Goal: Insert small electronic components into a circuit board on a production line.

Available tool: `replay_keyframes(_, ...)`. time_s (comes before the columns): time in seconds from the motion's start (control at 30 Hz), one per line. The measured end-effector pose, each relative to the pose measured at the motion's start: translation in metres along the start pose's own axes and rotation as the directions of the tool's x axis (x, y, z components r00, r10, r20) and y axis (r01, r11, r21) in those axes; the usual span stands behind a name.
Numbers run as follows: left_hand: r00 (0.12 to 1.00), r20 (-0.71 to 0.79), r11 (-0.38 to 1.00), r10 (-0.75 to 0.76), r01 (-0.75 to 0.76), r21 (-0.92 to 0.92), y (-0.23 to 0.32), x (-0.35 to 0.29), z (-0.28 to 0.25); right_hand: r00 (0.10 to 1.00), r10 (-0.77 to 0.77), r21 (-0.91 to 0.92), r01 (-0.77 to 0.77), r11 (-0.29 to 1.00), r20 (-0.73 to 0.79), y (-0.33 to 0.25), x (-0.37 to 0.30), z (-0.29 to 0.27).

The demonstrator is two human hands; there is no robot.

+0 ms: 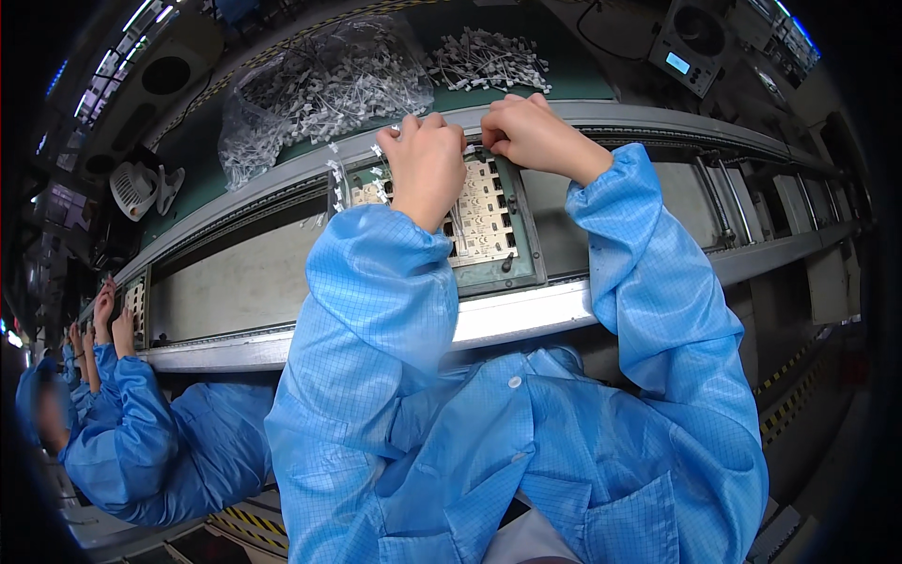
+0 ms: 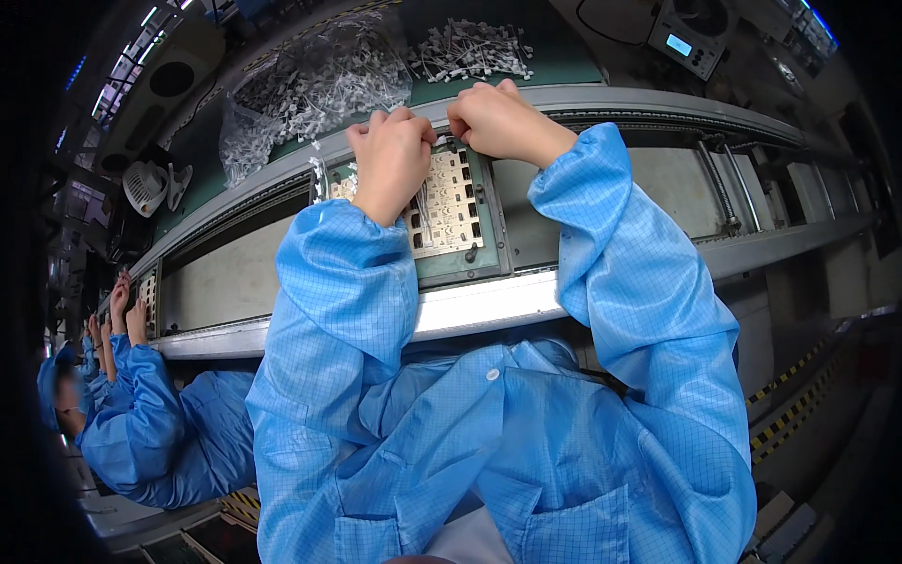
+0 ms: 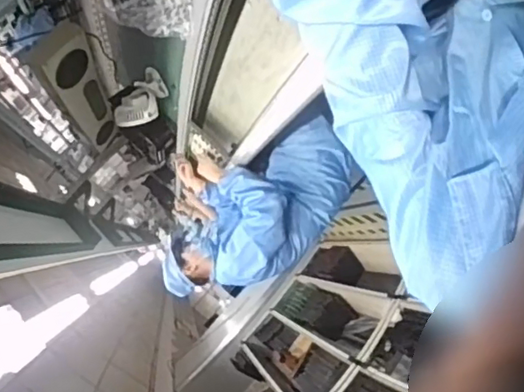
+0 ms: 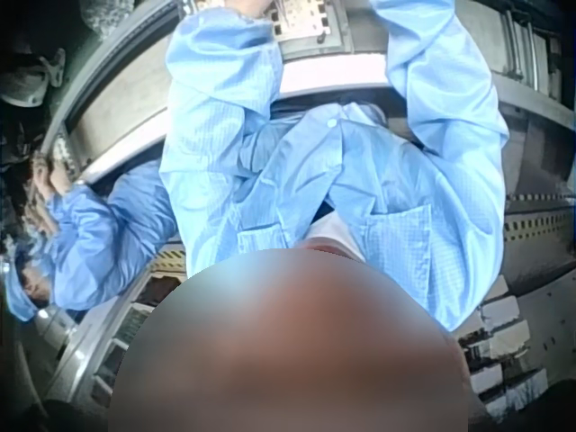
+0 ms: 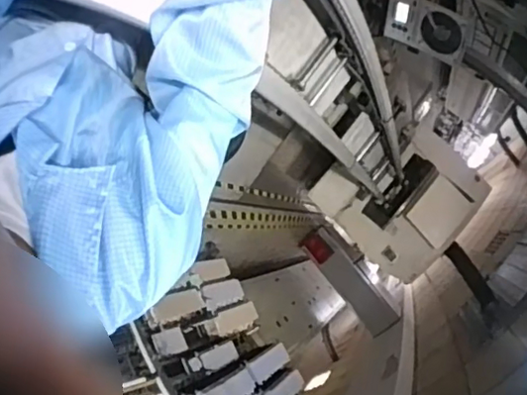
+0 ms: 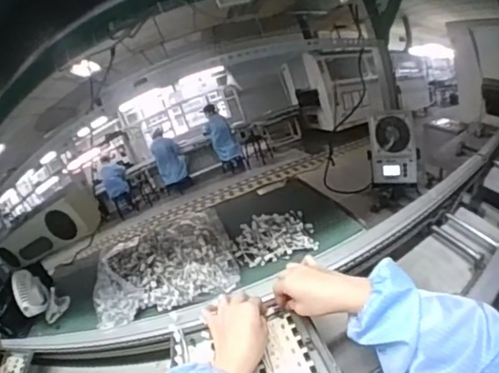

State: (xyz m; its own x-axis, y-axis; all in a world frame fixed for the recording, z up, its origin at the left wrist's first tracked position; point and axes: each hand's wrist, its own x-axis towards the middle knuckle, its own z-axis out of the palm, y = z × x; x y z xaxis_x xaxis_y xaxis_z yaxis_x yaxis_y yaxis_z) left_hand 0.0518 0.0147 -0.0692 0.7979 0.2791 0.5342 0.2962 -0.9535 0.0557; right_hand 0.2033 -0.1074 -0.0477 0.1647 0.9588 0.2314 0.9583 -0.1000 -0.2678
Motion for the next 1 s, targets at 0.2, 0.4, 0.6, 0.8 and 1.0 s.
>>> replay_keyframes(0.2,1.0,0.016,0.999,0.014,-0.014,-0.029,0.004,0.002,-0.005,0.995,-0.005,-0.014,0.004,1.0,-0.095,0.003,0.0,0.004)
replay_keyframes(0.4,0.999,0.014,0.999,0.032,-0.033,0.032,0.004,0.001,-0.002,0.998,0.055,-0.014,-0.054,0.998,0.032,0.001,0.002,0.001)
replay_keyframes(0.6,0.971,0.127,0.941,-0.202,0.228,-0.25,-0.013,0.008,-0.011,0.998,0.015,0.014,-0.015,1.0,-0.069,0.0,0.005,0.005)
replay_keyframes(0.8,0.808,0.221,0.834,-0.546,0.549,0.052,-0.085,0.025,-0.069,0.993,0.062,-0.042,-0.067,0.997,-0.104,0.003,0.0,0.01)
replay_keyframes(1.0,0.759,0.352,0.836,-0.548,0.513,0.195,-0.065,0.022,-0.036,0.99,0.095,-0.02,-0.097,0.995,-0.102,-0.001,0.0,0.01)
